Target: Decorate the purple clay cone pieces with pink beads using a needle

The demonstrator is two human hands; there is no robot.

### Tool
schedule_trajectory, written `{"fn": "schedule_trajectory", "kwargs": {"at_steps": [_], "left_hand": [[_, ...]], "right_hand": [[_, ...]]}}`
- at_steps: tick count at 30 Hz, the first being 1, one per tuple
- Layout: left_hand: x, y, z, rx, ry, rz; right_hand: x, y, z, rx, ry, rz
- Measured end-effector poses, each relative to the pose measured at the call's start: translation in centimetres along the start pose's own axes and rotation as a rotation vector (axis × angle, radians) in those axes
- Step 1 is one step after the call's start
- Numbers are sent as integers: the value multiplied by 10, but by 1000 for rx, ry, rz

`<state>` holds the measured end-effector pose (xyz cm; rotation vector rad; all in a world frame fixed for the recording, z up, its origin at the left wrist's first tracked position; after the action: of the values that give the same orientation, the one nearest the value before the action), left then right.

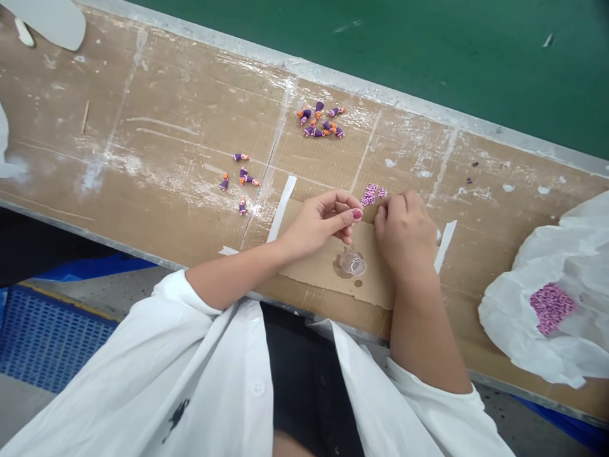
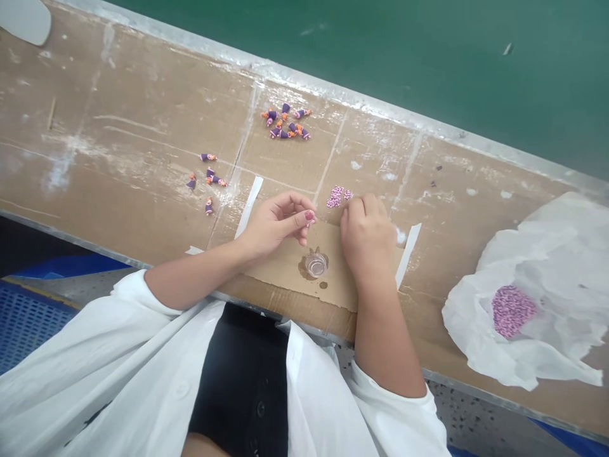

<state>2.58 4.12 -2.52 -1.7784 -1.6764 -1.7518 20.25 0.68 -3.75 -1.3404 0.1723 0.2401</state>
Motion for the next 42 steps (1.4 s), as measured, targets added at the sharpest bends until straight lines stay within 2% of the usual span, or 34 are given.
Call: {"fn": "schedule_trajectory", "kwargs": {"at_steps": [2,4,7,9,12,17,22,28,35,37,42], "left_hand": [[0,0,0,-9,-3,12],[0,0,0,-9,-13,36],[-2,0,-1,-17,-75,77],[-3,2,-3,-38,-137,94],[-1,4,-7,-51,-196,101],[6,6,-10,-66,-177,132],[3,8,-9,-134,-177,98],[0,8,-6,-170,-83,59],[1,12,-10,-177,38,153],[4,12,-10,-175,98,247],[17,8,-9,-225,253,618]], "right_hand": [[3,1,1,1,4,30],[2,-6,0,45,-18,164],[-11,-23,-5,96,-90,434],[-23,-33,-9,78,-142,532],[-38,-42,-13,82,-214,500],[-44,-47,-17,133,-305,410],[-47,-51,-19,199,-255,423],[-52,-54,-19,289,-162,517],[-54,-54,-18,346,-214,583],[-53,-55,-16,322,-225,590],[-49,-57,-12,152,-277,643]]}}
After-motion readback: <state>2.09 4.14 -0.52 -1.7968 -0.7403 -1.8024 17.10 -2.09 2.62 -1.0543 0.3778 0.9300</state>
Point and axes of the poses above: each hand's wrist, its own z-axis towards the middle knuckle, its own y-axis out of the palm, x = y × z, the point moved 4 cm from there along z, towards the middle knuckle, and after that the axes turned 4 degrees about -y, right-handed, at the moved point
